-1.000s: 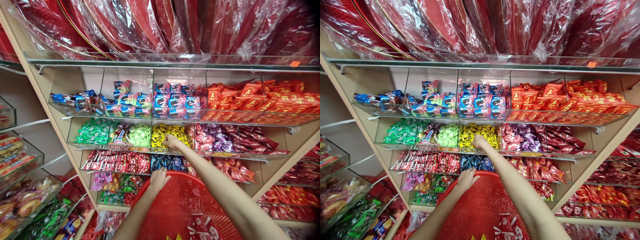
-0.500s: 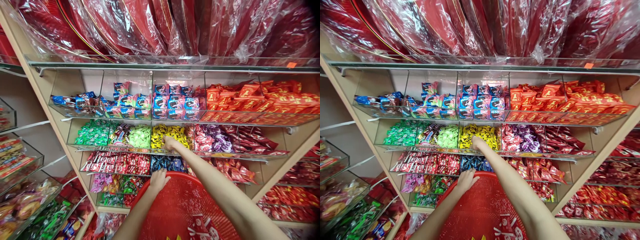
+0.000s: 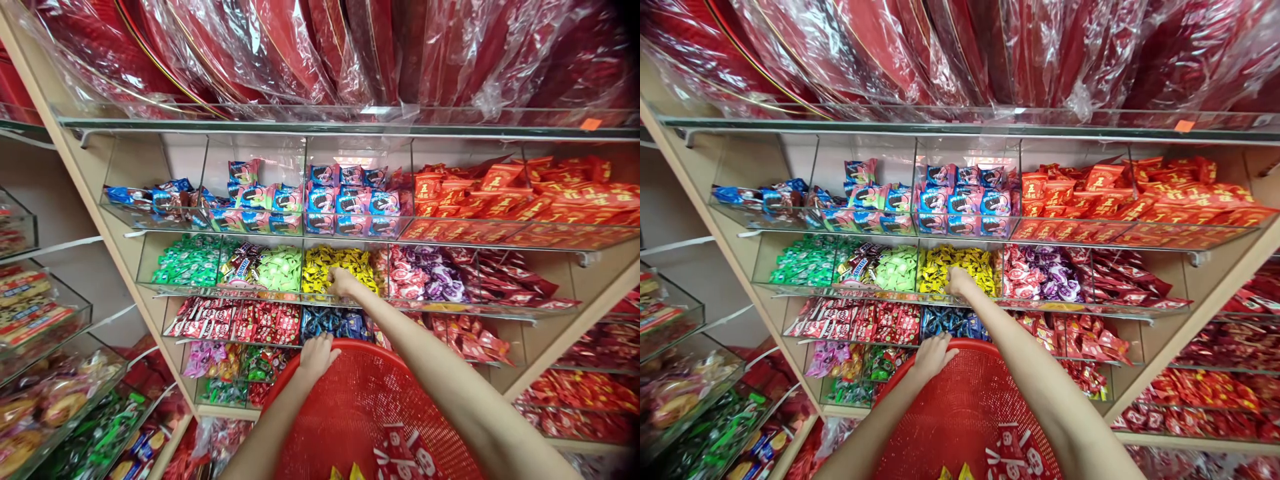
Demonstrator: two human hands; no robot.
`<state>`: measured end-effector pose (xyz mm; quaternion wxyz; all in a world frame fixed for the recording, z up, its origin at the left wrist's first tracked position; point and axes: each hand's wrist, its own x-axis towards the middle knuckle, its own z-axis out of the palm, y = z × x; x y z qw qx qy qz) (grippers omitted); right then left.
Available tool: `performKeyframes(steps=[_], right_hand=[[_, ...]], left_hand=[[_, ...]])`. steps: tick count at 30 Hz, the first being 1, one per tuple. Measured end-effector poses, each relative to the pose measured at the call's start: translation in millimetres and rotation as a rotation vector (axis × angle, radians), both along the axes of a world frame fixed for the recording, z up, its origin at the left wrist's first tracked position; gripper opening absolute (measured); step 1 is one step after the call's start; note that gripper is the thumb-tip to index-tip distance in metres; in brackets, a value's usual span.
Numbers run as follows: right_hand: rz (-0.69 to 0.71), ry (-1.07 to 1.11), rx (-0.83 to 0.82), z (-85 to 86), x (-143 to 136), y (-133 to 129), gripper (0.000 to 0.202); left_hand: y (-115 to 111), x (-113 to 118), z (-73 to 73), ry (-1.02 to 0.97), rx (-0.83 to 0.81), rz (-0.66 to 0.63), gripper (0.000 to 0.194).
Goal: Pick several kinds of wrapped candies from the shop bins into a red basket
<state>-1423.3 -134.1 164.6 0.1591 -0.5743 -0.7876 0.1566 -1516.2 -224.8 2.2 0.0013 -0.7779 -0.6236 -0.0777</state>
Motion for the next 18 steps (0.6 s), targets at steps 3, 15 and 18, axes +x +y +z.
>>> performKeyframes(steps=[3, 15, 18], right_hand=[[-0.006, 0.123, -0.01, 0.7, 8.4, 0.8, 0.027], [0.041, 0.834, -0.274, 7.7, 36.3, -13.1, 0.031], [0.06, 1.061, -0.35, 11.3, 44.7, -18.5, 0.033]], left_hand=[[-0.1, 0.4, 0.0, 0.003, -0.006, -0.001, 0.037], [-1.1, 0.0, -1.3, 0.002, 0.017, -0.027, 0.039], [-0.3, -0.3, -0.6, 0.002, 0.025, -0.037, 0.04]])
